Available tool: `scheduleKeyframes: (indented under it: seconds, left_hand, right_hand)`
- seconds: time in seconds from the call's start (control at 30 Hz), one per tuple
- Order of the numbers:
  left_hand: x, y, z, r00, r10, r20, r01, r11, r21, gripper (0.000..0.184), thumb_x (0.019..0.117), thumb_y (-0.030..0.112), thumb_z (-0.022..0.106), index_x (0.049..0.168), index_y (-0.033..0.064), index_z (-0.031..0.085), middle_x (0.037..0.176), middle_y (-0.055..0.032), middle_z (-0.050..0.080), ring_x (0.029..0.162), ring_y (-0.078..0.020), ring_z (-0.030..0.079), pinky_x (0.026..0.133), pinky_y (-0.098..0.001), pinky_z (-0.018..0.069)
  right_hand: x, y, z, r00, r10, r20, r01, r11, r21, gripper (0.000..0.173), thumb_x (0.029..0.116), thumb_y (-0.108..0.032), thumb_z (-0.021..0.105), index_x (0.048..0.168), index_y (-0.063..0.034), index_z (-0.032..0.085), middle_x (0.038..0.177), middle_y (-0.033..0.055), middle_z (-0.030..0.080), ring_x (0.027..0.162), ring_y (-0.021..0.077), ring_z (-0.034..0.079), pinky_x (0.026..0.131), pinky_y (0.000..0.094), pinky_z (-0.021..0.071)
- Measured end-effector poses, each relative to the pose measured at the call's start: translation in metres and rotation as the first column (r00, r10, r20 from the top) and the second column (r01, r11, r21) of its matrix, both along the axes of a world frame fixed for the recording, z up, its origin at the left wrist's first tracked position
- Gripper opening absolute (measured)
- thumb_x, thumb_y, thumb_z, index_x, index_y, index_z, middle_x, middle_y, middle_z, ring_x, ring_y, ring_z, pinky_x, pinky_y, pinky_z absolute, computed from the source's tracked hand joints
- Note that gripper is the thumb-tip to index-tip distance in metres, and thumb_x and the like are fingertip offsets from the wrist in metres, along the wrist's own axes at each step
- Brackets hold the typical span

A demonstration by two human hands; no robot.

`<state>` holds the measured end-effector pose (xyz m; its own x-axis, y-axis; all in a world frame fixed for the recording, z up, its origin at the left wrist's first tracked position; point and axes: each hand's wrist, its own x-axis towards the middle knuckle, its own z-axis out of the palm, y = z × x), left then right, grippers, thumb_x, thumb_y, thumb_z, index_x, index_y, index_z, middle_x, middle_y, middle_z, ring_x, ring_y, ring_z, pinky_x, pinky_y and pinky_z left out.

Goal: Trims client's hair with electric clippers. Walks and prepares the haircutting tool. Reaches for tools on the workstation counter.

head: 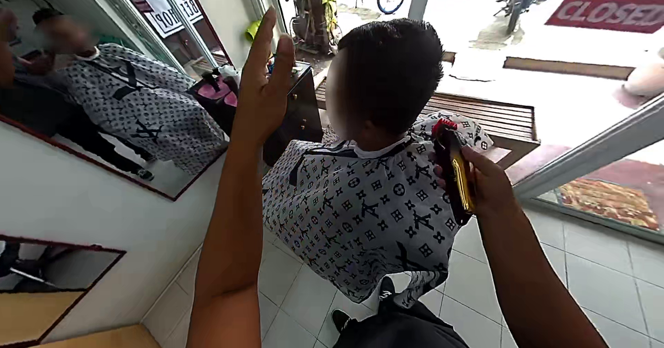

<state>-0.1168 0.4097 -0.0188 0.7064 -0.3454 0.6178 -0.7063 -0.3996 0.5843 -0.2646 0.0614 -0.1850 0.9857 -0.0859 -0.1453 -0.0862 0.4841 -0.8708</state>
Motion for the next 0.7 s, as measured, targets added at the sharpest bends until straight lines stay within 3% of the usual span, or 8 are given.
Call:
scheduleKeyframes:
  seconds: [0.1,0.2,0.4,0.5,0.6,0.7]
  left_hand:
    - [0.017,-0.014,-0.007,0.997,-0.053,-0.053,0.043,0.985,-0.167,0.065,0.1115,0.041,0.033,0.16,-0.0025,0.026,0.164,-0.02,0.032,0.149,-0.0193,0.038,0.122,-0.0327,0.0339]
    - [0.024,-0.027,-0.027,0.989,-0.064,-0.135,0.042,0.986,-0.159,0.067,0.1114,0.043,0.033,0.162,0.0001,0.021,0.167,-0.0184,0.025,0.153,-0.0184,0.03,0.126,-0.0345,0.0269]
    - [0.041,-0.05,-0.045,0.96,-0.109,-0.257,0.091,0.993,-0.08,0.069,0.1113,0.046,0.03,0.164,0.0041,0.015,0.168,-0.0188,0.024,0.152,-0.0213,0.033,0.124,-0.0386,0.0303]
    - [0.055,-0.059,-0.041,0.946,-0.123,-0.299,0.115,0.992,-0.043,0.071,0.1105,0.05,0.026,0.166,0.008,0.012,0.169,-0.0163,0.023,0.151,-0.0211,0.034,0.118,-0.0434,0.0371]
    - [0.078,-0.059,-0.032,0.944,-0.234,-0.231,0.216,0.971,-0.1,0.068,0.1118,0.046,0.023,0.164,0.0029,0.013,0.169,-0.019,0.02,0.152,-0.0213,0.032,0.124,-0.0375,0.0314]
    - [0.099,-0.057,-0.008,0.907,-0.349,-0.234,0.296,0.926,-0.236,0.066,0.1121,0.046,0.019,0.164,0.0054,0.016,0.17,-0.0147,0.021,0.152,-0.0194,0.034,0.124,-0.0366,0.0319]
  right_hand:
    - [-0.001,0.012,0.01,0.998,0.068,0.008,-0.067,0.996,-0.058,0.039,0.1067,-0.033,0.03,0.127,-0.013,0.057,0.114,0.0062,0.071,0.084,0.0149,0.072,0.068,0.0286,0.0618]
    - [0.005,0.018,0.013,0.994,0.109,0.011,-0.108,0.989,-0.103,0.037,0.1062,-0.029,0.032,0.127,-0.0119,0.056,0.114,0.0076,0.071,0.086,0.017,0.073,0.069,0.0309,0.0626]
    - [0.019,0.023,0.009,0.99,0.141,0.007,-0.14,0.988,-0.058,0.033,0.1044,-0.028,0.038,0.129,-0.0115,0.054,0.114,0.01,0.071,0.086,0.0197,0.074,0.067,0.0316,0.0631]
    - [0.02,0.022,0.007,0.992,0.123,0.037,-0.122,0.992,-0.043,0.033,0.1018,-0.026,0.042,0.129,-0.0103,0.052,0.116,0.0097,0.071,0.086,0.0195,0.074,0.065,0.0324,0.0633]
    - [0.016,0.028,-0.002,0.998,0.053,0.036,-0.051,0.997,-0.06,0.035,0.1007,-0.029,0.043,0.129,-0.0106,0.051,0.116,0.0086,0.071,0.085,0.0185,0.074,0.063,0.0313,0.0628]
    - [0.011,0.041,-0.004,0.998,-0.057,0.006,0.057,0.996,-0.068,0.035,0.1029,-0.034,0.037,0.126,-0.0134,0.052,0.114,0.0051,0.073,0.081,0.015,0.074,0.059,0.027,0.0611]
